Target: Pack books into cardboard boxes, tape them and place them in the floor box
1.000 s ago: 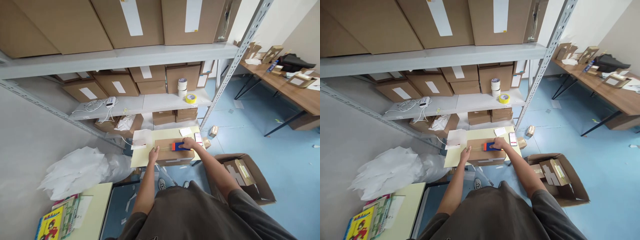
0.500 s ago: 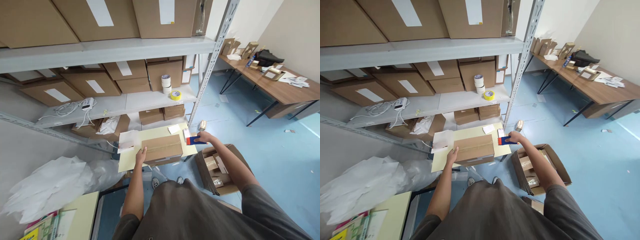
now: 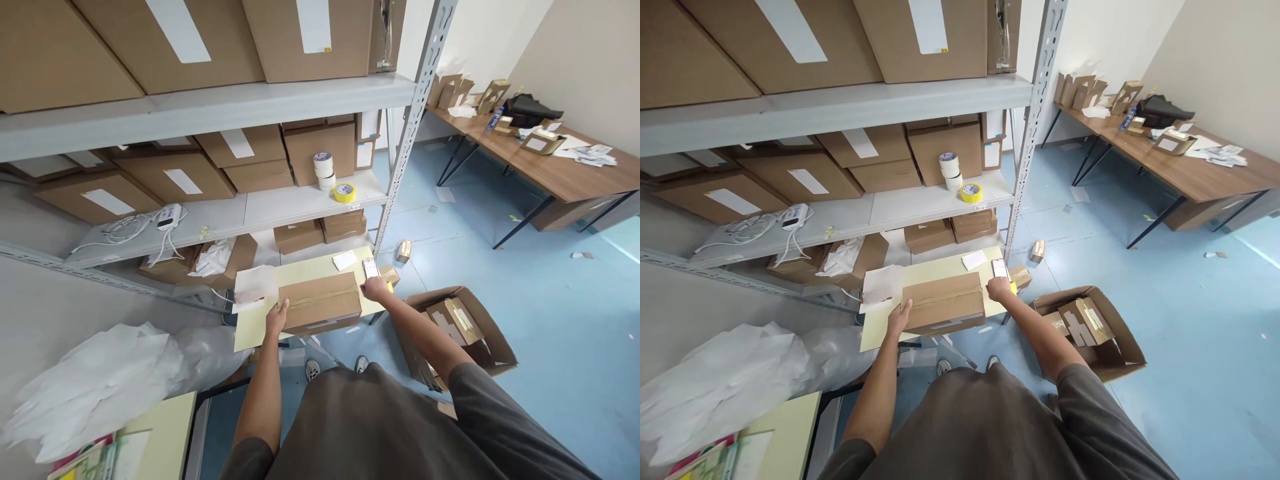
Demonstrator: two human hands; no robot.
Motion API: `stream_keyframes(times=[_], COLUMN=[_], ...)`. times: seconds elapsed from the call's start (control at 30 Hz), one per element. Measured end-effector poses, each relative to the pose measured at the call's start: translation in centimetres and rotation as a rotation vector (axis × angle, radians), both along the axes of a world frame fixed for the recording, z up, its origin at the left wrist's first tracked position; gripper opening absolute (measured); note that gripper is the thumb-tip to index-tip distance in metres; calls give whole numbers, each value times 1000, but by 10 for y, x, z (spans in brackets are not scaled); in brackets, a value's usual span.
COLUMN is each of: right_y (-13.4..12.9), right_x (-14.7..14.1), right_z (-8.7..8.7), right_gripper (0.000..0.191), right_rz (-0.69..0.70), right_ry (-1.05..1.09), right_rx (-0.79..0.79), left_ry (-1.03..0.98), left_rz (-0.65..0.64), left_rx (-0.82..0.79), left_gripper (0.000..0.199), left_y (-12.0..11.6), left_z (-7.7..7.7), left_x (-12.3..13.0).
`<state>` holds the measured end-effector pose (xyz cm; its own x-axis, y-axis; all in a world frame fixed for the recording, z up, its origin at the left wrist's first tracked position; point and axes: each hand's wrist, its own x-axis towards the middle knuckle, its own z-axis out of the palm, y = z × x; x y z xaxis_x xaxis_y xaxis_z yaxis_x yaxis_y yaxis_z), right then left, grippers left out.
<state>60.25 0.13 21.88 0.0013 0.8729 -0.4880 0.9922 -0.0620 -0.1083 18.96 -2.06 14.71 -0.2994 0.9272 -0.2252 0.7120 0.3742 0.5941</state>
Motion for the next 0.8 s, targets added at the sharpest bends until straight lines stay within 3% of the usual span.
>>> stream_keyframes(times=[0.07,0.23,0.47,0.63,0.8], right_y=[-12,-49,-62,-51,-46], right_x=[-4,13,4,2,-7], right_z=[-17,-58,-97,-104,-85], right_gripper=[42,51,45,41,53], right_rz=[-50,-352,-317,-315,-397], right_ry=[6,38,82,95,167], right_rx=[-3,-9,-113,-131,-5], left_ry=[-45,-58,-41,-55,-83], left_rz=[13,33,26,61,57], left_rx=[-27,-39,-68,-71,-50], left_gripper=[52,55,55,53,50], left_y=[1,4,6,4,1], left_z=[-1,-3,-11,-10,-9], left_x=[0,1,-3,-1,1])
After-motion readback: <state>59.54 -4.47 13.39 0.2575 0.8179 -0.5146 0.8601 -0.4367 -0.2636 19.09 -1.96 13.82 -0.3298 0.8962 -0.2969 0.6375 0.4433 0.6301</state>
